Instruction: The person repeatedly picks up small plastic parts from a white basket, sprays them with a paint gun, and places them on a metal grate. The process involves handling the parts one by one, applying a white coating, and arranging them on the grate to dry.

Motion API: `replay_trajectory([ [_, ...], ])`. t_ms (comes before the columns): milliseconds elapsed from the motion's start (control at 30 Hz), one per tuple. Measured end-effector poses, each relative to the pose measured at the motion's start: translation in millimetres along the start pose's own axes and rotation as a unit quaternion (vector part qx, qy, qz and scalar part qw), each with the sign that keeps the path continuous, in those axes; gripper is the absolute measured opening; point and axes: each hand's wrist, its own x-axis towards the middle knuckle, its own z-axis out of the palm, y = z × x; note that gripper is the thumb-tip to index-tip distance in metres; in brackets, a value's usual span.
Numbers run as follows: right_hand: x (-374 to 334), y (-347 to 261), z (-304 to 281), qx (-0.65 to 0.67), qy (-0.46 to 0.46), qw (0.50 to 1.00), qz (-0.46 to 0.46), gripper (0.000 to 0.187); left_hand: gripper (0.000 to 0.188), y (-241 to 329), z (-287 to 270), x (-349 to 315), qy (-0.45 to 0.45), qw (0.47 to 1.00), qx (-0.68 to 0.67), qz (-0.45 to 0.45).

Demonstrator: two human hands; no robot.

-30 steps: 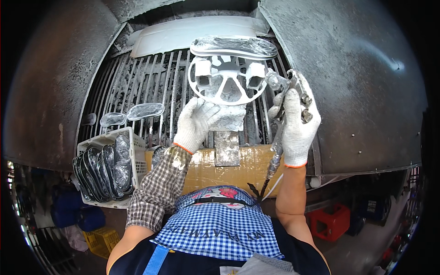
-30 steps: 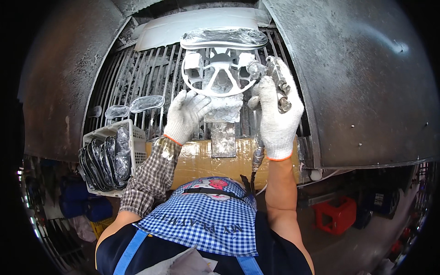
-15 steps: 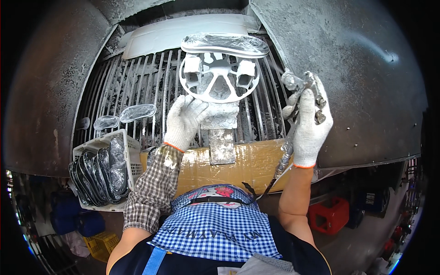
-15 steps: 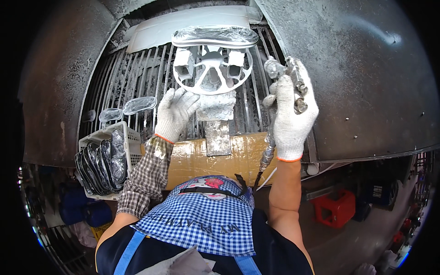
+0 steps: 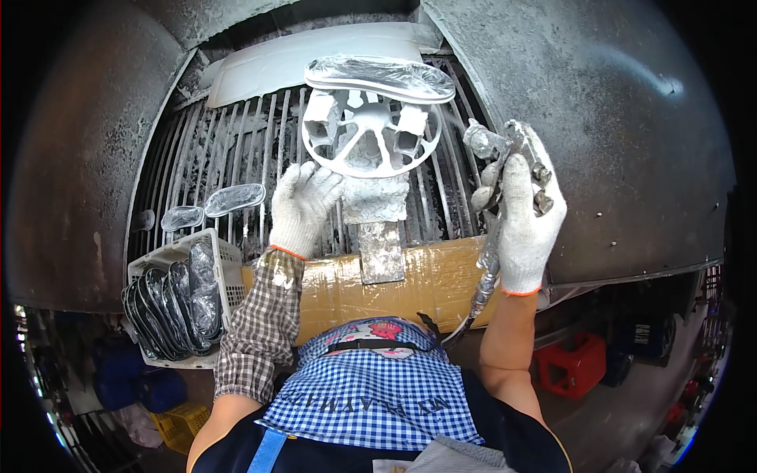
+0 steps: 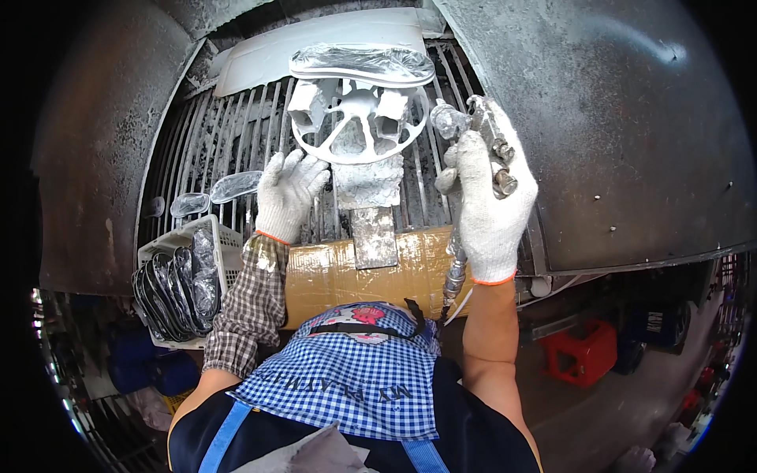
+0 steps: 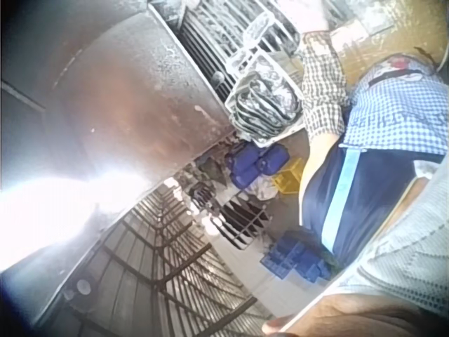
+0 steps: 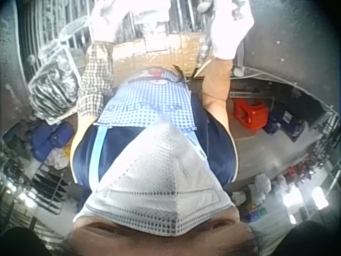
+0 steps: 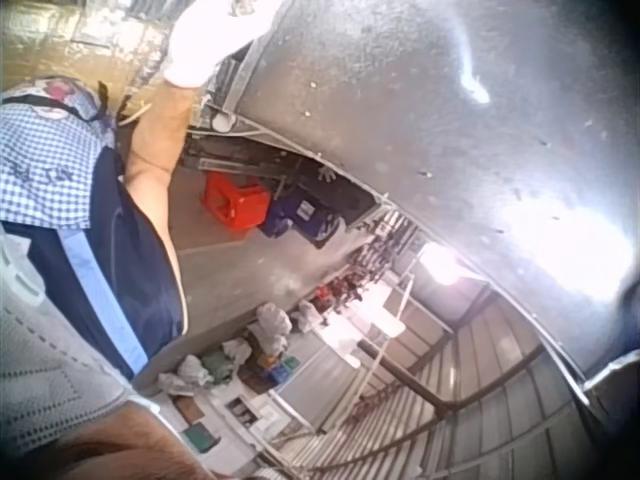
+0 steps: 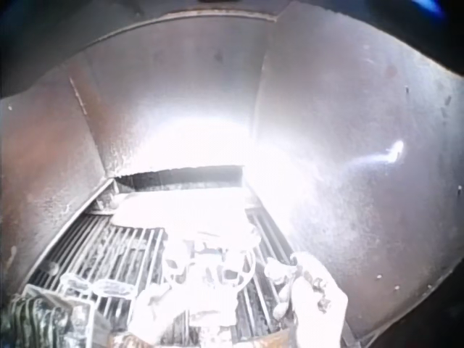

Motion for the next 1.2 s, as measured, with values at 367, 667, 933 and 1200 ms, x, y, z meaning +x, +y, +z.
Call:
replay_trajectory([
  [367, -14, -21, -14, 0.004, 0.022, 1.000, 0.008, 0.046, 0.043, 6, 17, -6, -0.014, 0.999, 0.004, 0.032],
  [667, -10, -22, -14, -0.021, 0.030, 0.999, -0.002, 0.047, 0.053, -46, 32, -18, -0.018, 0.998, 0.017, -0.057],
  [933, -19, -32, -18, 0.003, -0.010, 1.000, 0.026, 0.047, 0.059, -24, 15, -10, -0.037, 0.997, -0.005, -0.062],
  [1200, -20, -22, -29, -0.009, -0.045, 0.999, 0.022, 0.046, 0.059, -5, 11, -7, -0.047, 0.998, 0.005, -0.030],
])
